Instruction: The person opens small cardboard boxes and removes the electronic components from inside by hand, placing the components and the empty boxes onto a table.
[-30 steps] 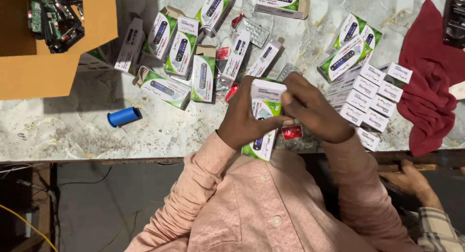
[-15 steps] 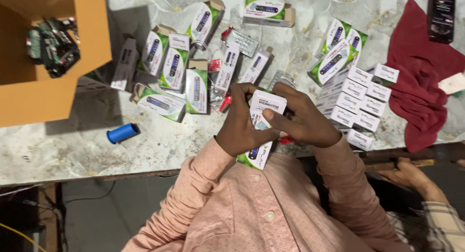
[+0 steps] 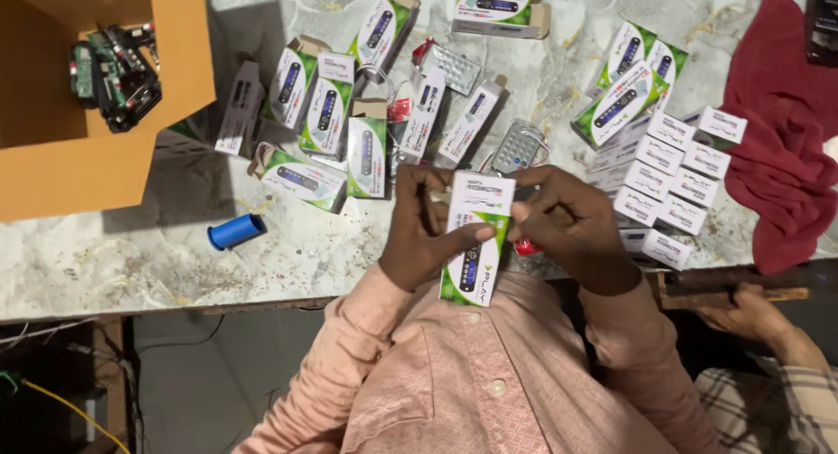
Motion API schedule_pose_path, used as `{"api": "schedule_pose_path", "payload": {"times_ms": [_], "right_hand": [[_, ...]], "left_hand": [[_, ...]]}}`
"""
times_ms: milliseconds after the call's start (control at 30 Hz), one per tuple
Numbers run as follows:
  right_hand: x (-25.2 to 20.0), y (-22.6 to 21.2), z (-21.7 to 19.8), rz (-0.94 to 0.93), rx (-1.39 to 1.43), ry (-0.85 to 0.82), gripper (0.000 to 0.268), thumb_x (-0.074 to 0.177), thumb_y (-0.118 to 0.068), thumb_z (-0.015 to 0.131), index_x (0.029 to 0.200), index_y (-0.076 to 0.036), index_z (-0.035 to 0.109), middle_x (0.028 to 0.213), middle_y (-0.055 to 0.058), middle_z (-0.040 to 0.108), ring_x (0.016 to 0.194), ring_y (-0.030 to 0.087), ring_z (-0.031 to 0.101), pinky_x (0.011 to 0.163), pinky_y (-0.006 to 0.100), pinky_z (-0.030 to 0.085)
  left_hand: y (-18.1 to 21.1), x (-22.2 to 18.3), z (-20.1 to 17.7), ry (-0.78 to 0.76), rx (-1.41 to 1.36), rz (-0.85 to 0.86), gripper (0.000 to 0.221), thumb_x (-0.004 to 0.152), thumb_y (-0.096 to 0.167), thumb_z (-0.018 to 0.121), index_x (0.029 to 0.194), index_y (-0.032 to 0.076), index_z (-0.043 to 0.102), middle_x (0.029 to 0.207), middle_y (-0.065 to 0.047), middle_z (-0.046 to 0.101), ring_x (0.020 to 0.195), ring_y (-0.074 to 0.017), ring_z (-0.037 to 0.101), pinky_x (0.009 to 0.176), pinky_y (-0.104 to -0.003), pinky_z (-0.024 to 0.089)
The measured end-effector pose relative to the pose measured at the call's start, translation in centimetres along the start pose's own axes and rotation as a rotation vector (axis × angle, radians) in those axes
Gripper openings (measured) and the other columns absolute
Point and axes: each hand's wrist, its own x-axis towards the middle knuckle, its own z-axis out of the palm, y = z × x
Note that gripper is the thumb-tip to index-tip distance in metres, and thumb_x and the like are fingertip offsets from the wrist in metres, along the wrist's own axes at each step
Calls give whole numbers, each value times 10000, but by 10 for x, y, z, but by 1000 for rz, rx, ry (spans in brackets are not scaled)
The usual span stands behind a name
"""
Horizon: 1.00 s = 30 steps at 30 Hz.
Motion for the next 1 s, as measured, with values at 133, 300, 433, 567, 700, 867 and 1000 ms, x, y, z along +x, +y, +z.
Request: {"api": "schedule_pose_path", "payload": {"times_ms": [133, 300, 433, 567, 700, 867, 1000], "right_hand": [[-4, 2, 21, -238, 50, 7, 144, 974, 10, 665, 1088, 10, 578, 1246, 155, 660, 1111, 164, 667, 989, 311, 554], [-10, -7, 14, -302, -215, -86, 105, 1000, -56, 629, 1082, -7, 674, 1173, 151, 724, 1103, 194, 711, 966, 334, 579], [-15, -9, -2, -363, -300, -167, 133, 1039, -124, 660, 1052, -2, 713, 1199, 168, 727, 1122, 230, 730, 976, 335, 595], [-15, -3, -1, -245, -189, -225, 168, 1013, -124, 655, 1077, 11, 732, 1197, 188, 728, 973, 211, 736, 836, 297, 611], [-3, -3, 9, -232, -71, -189, 181, 1022, -163, 669, 1069, -4, 740, 1160, 160, 748, 934, 202, 742, 787, 288, 615], [0, -16, 19, -326, -252, -93, 262, 1021, -237, 656, 1108, 6, 703, 1185, 153, 636, 1106, 227, 631, 946, 341, 537], [-10, -30, 24, -344, -455, 72, 229, 1028, -243, 674, 1065, -20, 710, 1091, 118, 664, 1046, 200, 665, 913, 328, 549]], "left_hand": [[-10, -8, -10, 25, -115, -166, 494, 835, 29, 810, 1157, 54, 436, 1118, -87, 674, 1061, -169, 702, 900, -344, 613], [-7, -5, -22, -85, -113, -71, 460, 871, 88, 835, 1206, 24, 527, 1156, -99, 615, 1113, -187, 631, 988, -361, 538], [2, -19, -43, -142, -457, -322, 482, 895, 291, 736, 1246, 12, 561, 1219, -117, 644, 1165, -210, 647, 994, -376, 520], [2, -22, -40, -111, -290, -221, 351, 983, 154, 716, 1229, -55, 577, 1222, -183, 654, 1122, -208, 636, 1017, -353, 511], [16, -35, -34, -128, -240, -230, 458, 971, 6, 705, 1377, -5, 493, 1220, -177, 600, 1178, -234, 641, 987, -350, 530], [24, -30, -29, -146, -184, -240, 483, 946, -86, 660, 1380, -7, 464, 1335, -137, 537, 1263, -235, 627, 1050, -360, 554], [24, -21, -25, -153, -188, -207, 493, 949, -107, 665, 1389, -9, 464, 1353, -159, 560, 1252, -241, 647, 1048, -362, 566]]}}
